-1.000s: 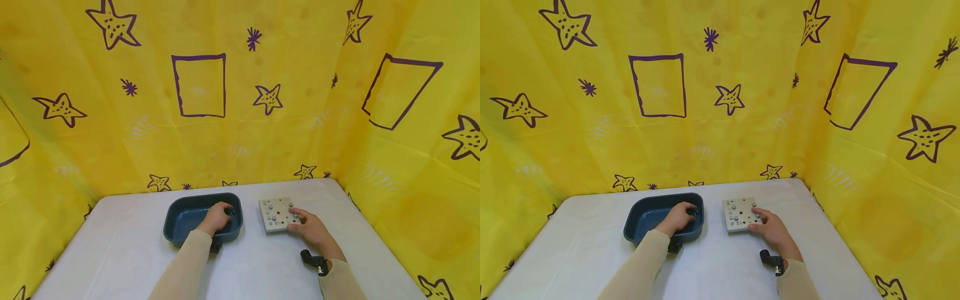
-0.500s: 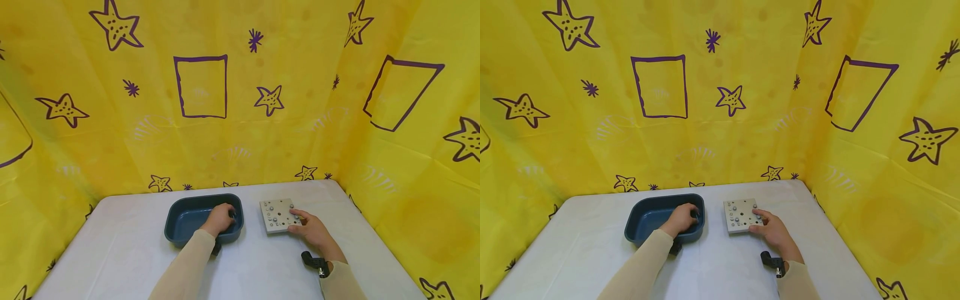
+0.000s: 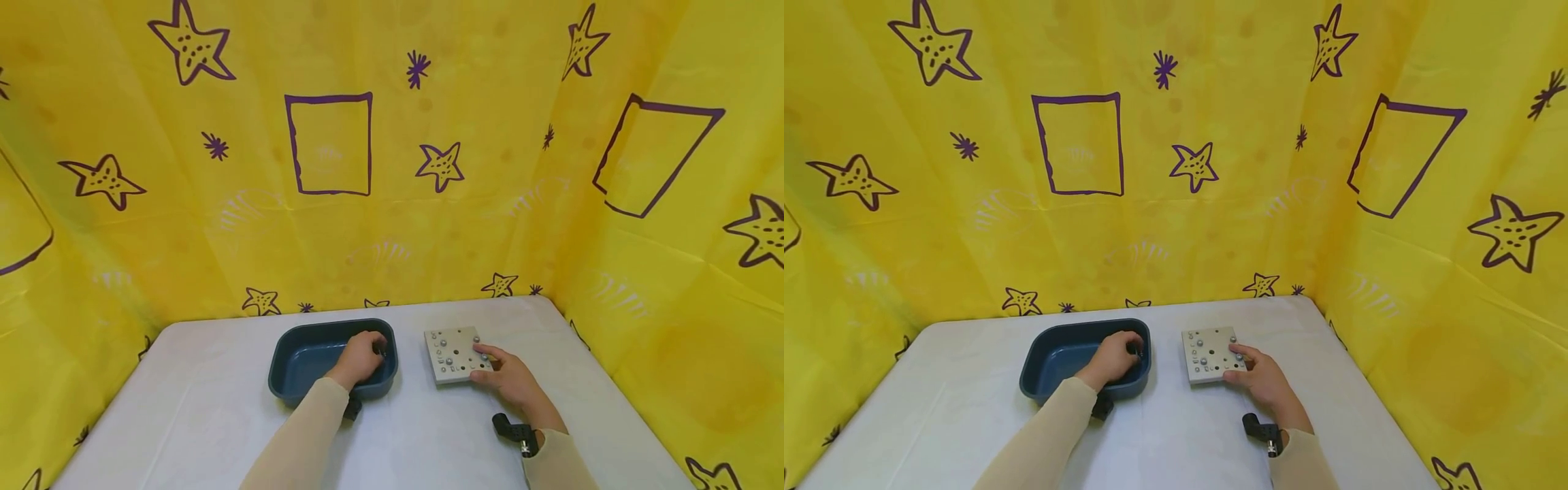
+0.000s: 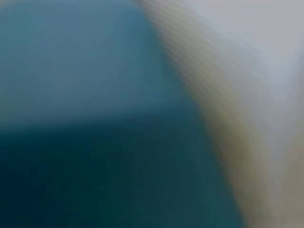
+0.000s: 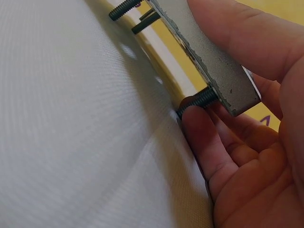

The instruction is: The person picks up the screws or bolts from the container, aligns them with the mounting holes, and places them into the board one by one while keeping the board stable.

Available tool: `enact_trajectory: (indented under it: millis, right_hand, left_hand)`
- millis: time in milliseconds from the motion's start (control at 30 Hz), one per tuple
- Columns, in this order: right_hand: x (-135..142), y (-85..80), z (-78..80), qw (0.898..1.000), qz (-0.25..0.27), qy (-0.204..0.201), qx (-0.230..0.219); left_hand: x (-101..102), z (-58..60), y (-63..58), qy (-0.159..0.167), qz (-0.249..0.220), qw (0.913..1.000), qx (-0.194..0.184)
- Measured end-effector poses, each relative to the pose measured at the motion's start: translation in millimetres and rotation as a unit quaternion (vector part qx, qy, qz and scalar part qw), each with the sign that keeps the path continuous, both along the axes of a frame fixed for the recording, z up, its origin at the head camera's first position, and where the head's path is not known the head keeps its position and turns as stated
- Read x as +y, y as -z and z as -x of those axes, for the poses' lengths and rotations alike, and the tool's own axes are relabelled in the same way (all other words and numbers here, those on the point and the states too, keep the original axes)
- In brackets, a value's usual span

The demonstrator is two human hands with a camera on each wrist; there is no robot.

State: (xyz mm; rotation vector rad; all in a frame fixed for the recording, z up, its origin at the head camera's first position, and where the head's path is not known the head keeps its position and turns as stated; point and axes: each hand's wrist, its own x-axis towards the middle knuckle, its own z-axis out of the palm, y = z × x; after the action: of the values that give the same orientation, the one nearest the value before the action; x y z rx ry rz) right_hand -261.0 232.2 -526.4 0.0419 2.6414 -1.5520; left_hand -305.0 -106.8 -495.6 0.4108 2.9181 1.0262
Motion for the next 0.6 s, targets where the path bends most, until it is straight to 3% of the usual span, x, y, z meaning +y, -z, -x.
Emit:
enact_trajectory:
  millis: [100, 233, 400, 500, 600]
  right_hand:
    - [-1, 0.9, -0.1, 1.0, 0.002, -0.003, 0.004]
    - [-2, 0.4, -1.3, 1.0, 0.002, -0.007, 0.005]
    - [-2, -1.0, -1.4, 1.0, -0.002, -0.005, 0.004]
    - [-1, -0.2, -0.2, 1.0, 0.0, -0.003, 0.006]
    - [0, 1.0, 0.7, 1.0, 0.005, -0.002, 0.005]
  left_hand:
    - [-3, -2.9, -4.3, -0.031, -0.071, 0.997, 0.005]
    - [-10, -7.6, -12.4, -0.066, -0.152, 0.9861, -0.006]
    - [-12, -12.0, -23.9, -0.066, -0.235, 0.9687, -0.045]
    - [-7, -12.2, -31.7, -0.057, -0.315, 0.9435, -0.087]
    - [2, -11.6, -40.2, -0.064, -0.405, 0.9022, -0.133]
